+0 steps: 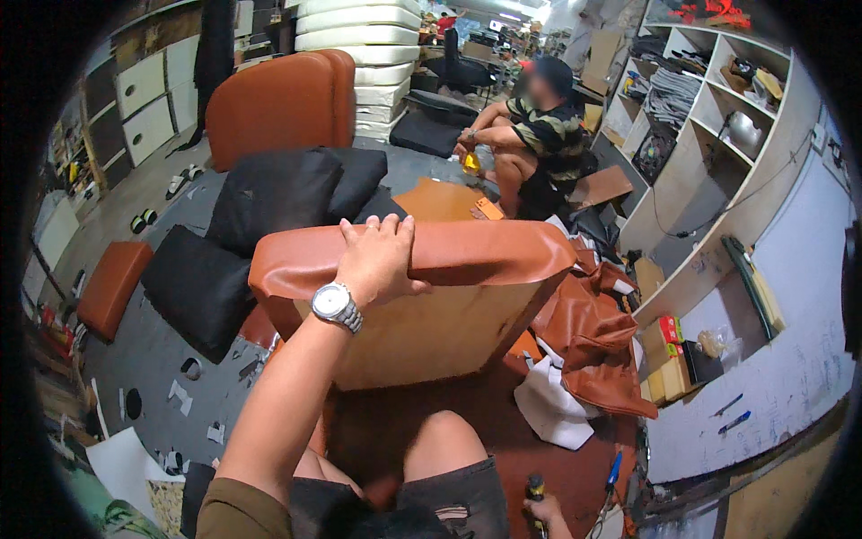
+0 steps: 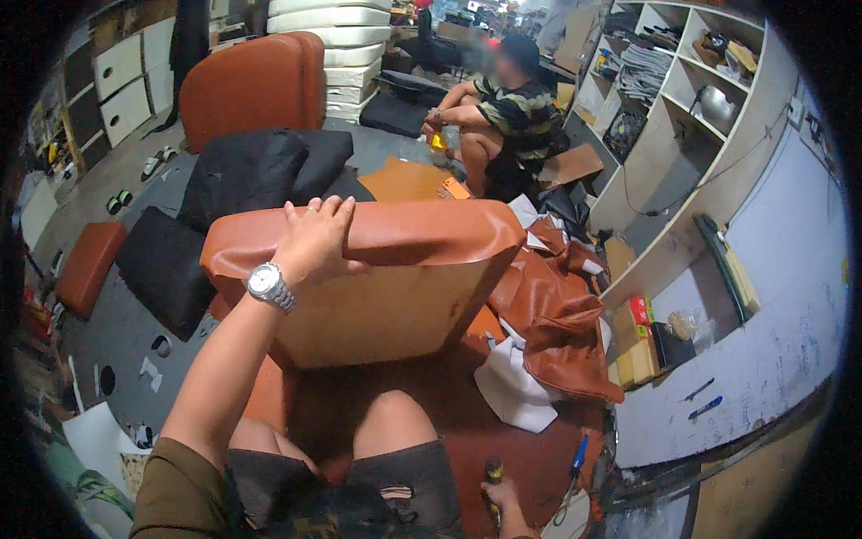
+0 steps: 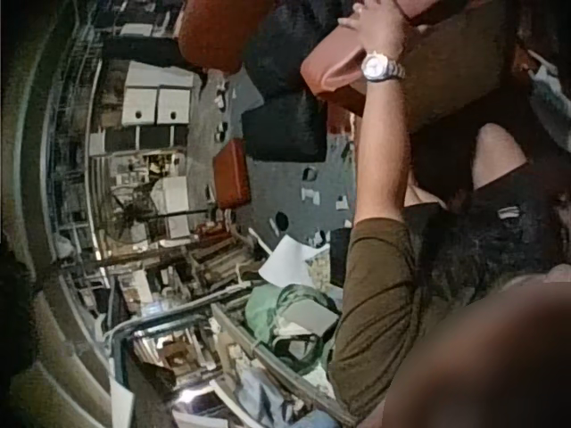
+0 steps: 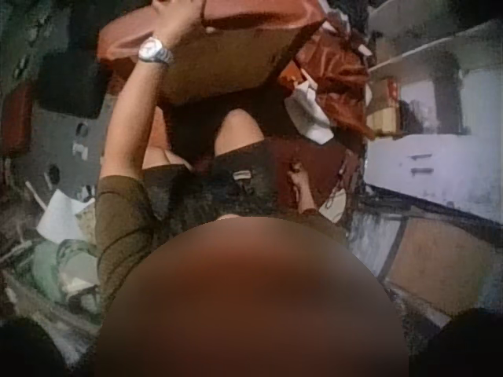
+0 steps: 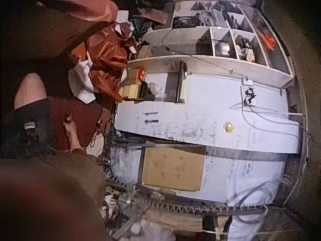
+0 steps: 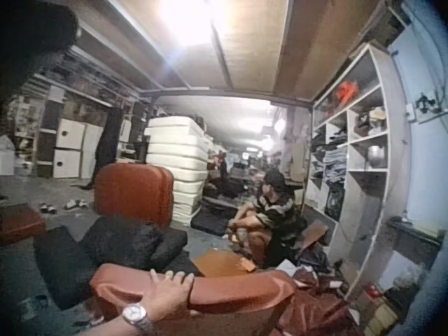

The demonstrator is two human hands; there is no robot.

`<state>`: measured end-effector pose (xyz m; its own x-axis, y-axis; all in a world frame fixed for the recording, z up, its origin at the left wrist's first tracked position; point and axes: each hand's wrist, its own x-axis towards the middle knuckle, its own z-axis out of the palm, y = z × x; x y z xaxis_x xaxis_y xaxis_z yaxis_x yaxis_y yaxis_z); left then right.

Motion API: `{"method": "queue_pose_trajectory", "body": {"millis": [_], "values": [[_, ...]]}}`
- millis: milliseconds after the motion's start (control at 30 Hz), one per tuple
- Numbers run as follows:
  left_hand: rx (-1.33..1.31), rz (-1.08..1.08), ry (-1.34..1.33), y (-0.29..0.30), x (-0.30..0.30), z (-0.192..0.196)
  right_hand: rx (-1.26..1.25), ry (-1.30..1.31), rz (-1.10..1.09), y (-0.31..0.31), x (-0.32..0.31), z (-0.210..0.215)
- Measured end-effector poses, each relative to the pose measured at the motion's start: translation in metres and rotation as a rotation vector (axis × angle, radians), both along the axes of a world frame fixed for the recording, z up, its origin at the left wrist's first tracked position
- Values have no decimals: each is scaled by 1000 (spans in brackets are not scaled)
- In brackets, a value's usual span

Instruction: The person is reupholstering a chair armrest by stretching and stapling brown leather onto a wooden frame. They repeatedly pull the leather taut and use a pneumatic staple gun to secure it along the edges.

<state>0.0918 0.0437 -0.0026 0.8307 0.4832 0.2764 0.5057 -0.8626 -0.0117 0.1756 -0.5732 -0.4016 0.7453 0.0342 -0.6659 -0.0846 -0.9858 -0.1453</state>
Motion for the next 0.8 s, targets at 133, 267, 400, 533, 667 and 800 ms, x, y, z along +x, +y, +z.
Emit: {"method": "queue_pose_trajectory", "body": {"millis": [133, 267, 400, 533, 667, 800], "values": [[-17, -7, 5, 7, 5, 3, 554, -115, 5, 108, -3, 51], [-43, -7, 38, 11, 7, 5, 867, -607, 300, 245, 6, 140], [-27, 4, 64, 11, 6, 8, 1286, -612, 244, 344, -7, 229], [11, -2, 70, 10, 5, 7, 1519, -720, 229, 403, -24, 276], [19, 4, 47, 8, 4, 1, 1433, -560, 100, 427, -31, 277], [5, 2, 35, 7, 2, 0, 1318, -596, 189, 398, -28, 245]]}}
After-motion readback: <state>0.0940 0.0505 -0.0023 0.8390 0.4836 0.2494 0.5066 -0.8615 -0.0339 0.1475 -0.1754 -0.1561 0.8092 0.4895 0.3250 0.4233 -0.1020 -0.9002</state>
